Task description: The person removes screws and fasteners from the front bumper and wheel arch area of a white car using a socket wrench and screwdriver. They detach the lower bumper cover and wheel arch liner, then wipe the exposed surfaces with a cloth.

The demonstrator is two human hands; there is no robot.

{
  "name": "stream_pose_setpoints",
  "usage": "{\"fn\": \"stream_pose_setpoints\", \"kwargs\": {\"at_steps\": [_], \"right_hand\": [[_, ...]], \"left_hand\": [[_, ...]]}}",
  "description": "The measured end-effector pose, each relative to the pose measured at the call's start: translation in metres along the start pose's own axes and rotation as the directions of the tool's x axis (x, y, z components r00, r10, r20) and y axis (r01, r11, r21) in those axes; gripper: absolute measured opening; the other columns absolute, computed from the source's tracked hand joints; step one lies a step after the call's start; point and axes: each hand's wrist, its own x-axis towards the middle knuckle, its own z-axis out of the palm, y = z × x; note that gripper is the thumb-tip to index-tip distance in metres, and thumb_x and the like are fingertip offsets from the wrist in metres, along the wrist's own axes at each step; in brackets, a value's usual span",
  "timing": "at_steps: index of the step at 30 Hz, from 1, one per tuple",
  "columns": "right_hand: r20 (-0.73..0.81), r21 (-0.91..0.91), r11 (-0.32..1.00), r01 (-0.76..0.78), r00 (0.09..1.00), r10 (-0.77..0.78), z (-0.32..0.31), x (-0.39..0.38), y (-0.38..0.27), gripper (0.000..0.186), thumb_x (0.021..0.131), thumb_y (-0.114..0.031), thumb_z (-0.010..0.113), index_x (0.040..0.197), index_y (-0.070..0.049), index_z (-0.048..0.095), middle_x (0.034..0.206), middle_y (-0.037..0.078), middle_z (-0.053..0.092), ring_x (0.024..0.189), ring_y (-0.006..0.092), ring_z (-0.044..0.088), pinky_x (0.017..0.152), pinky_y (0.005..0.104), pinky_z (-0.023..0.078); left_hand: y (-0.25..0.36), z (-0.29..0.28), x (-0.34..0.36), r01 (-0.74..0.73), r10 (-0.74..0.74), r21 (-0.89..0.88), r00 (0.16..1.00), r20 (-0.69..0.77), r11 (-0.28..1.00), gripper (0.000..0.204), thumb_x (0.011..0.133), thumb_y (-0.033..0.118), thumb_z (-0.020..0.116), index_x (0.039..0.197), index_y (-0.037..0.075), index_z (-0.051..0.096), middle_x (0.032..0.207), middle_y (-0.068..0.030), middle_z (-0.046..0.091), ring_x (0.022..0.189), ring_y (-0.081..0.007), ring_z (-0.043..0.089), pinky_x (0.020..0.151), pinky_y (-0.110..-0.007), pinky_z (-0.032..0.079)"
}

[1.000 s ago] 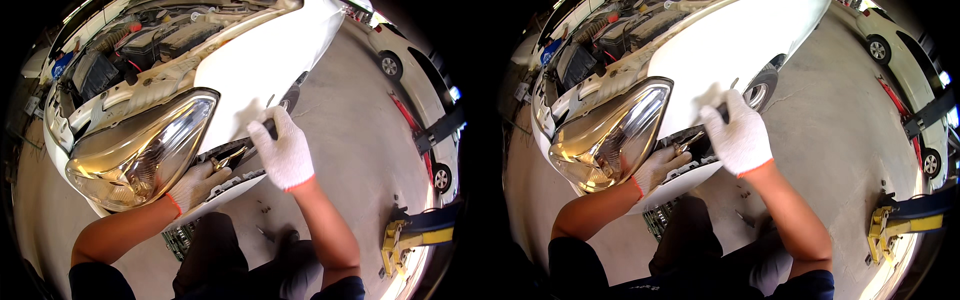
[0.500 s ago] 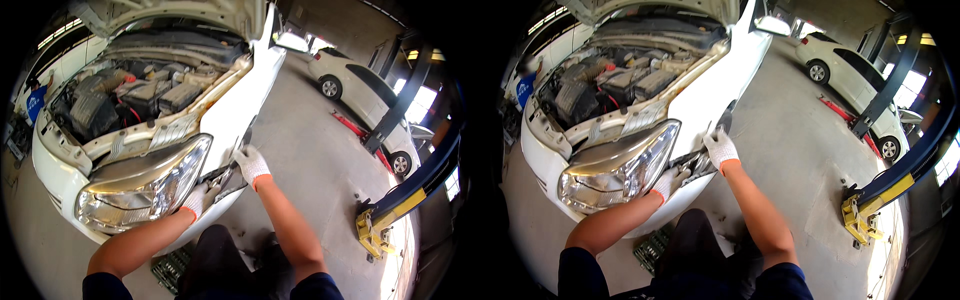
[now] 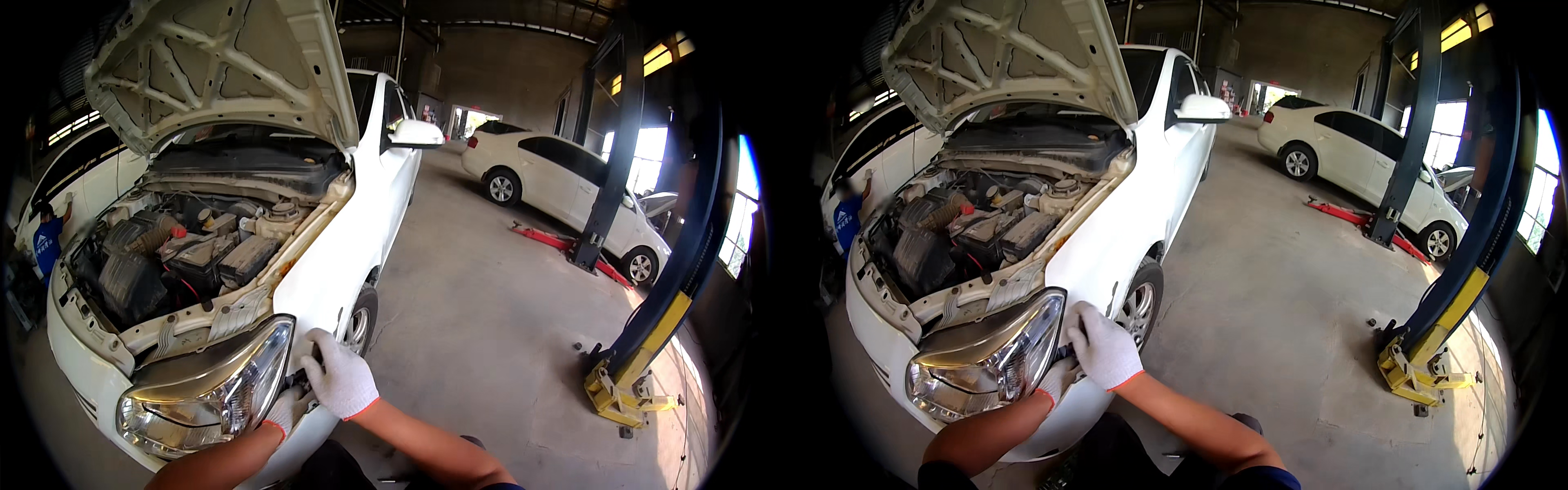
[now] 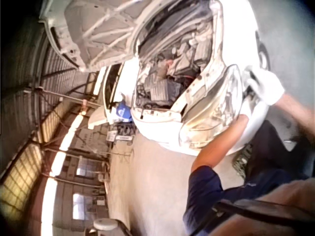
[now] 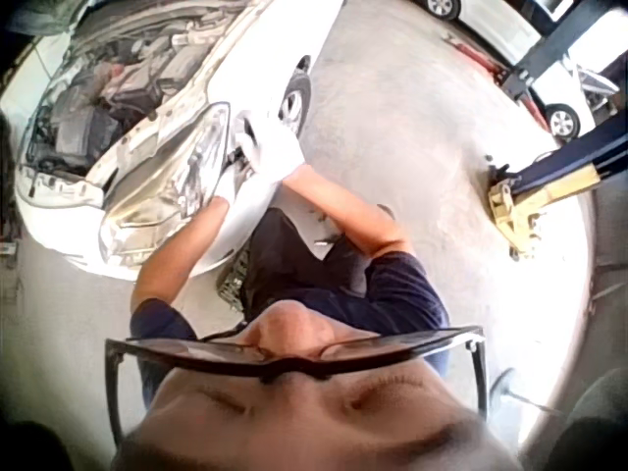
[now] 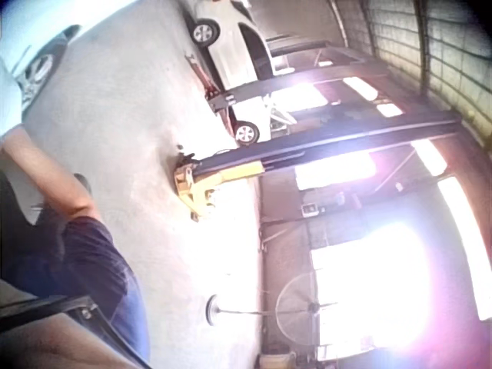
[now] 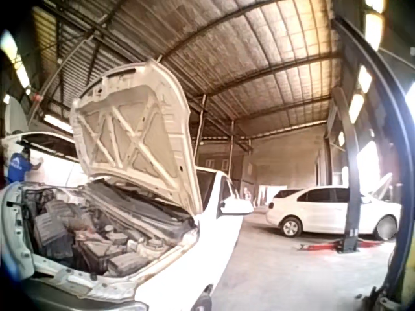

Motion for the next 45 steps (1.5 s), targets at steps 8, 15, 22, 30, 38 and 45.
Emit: {"fn": "stream_pose_setpoints", "kwargs": {"at_steps": [8, 15, 22, 30, 38, 45], "right_hand": [[-0.020, 0.278, 0.838, -0.470, 0.869, 0.495, 0.013, 0.011, 0.079, 0.030, 0.107, -0.011, 0.063, 0.135, -0.005, 0.055, 0.094, 0.022, 0.075, 0.080, 0.0364, 0.079, 0.071, 0.0462, 0.062], [-0.001, 0.344, 0.841, -0.418, 0.895, 0.445, 0.002, 0.013, 0.075, 0.026, 0.109, -0.017, 0.064, 0.131, -0.004, 0.057, 0.085, 0.023, 0.070, 0.076, 0.0416, 0.075, 0.068, 0.0493, 0.062], [-0.031, 0.229, 0.936, 0.266, 0.964, -0.266, 0.004, -0.005, 0.033, 0.037, 0.107, -0.018, 0.068, 0.140, -0.006, 0.058, 0.111, 0.021, 0.076, 0.092, 0.0431, 0.077, 0.085, 0.0518, 0.064], [0.164, 0.158, 0.950, 0.269, 0.942, -0.294, -0.007, -0.005, 0.019, 0.031, 0.105, -0.016, 0.067, 0.134, -0.009, 0.060, 0.096, 0.019, 0.075, 0.079, 0.0435, 0.075, 0.071, 0.0514, 0.062], [0.105, 0.102, 0.928, 0.358, 0.924, -0.368, 0.009, -0.007, 0.019, 0.038, 0.102, -0.009, 0.067, 0.139, -0.009, 0.058, 0.090, 0.020, 0.071, 0.079, 0.0430, 0.076, 0.067, 0.0510, 0.063], [0.012, 0.327, 0.863, -0.385, 0.915, 0.404, -0.001, 0.010, 0.054, 0.024, 0.108, -0.014, 0.062, 0.130, -0.003, 0.061, 0.088, 0.021, 0.075, 0.076, 0.0394, 0.076, 0.072, 0.0469, 0.064]], "left_hand": [[0.001, -0.012, -0.002, 0.220, -0.146, -0.366, 0.965, 0.217, 0.904, 0.039, 0.114, 0.037, 0.069, 0.136, 0.005, 0.066, 0.115, -0.0115, 0.070, 0.108, -0.0176, 0.065, 0.100, -0.036, 0.051], [0.043, -0.028, -0.025, 0.478, -0.384, -0.734, 0.869, 0.313, 0.482, 0.047, 0.120, 0.028, 0.049, 0.162, 0.009, 0.049, 0.165, -0.0121, 0.053, 0.148, -0.0185, 0.057, 0.118, -0.034, 0.053], [0.044, -0.043, -0.027, 0.485, -0.397, -0.703, 0.866, 0.303, 0.521, 0.048, 0.121, 0.033, 0.049, 0.162, 0.008, 0.050, 0.152, -0.0118, 0.060, 0.145, -0.0202, 0.060, 0.118, -0.038, 0.053], [0.057, -0.038, -0.029, 0.461, -0.362, -0.657, 0.885, 0.293, 0.596, 0.039, 0.119, 0.027, 0.057, 0.150, 0.004, 0.059, 0.135, -0.0100, 0.069, 0.132, -0.0183, 0.067, 0.112, -0.037, 0.056], [0.053, -0.035, -0.019, 0.471, -0.362, -0.626, 0.882, 0.303, 0.622, 0.039, 0.119, 0.027, 0.057, 0.150, 0.003, 0.059, 0.134, -0.0100, 0.070, 0.131, -0.0182, 0.067, 0.111, -0.037, 0.056], [0.049, -0.033, -0.012, 0.478, -0.361, -0.600, 0.878, 0.314, 0.641, 0.039, 0.119, 0.027, 0.058, 0.149, 0.003, 0.060, 0.133, -0.0099, 0.070, 0.130, -0.0181, 0.067, 0.110, -0.037, 0.056]]}}
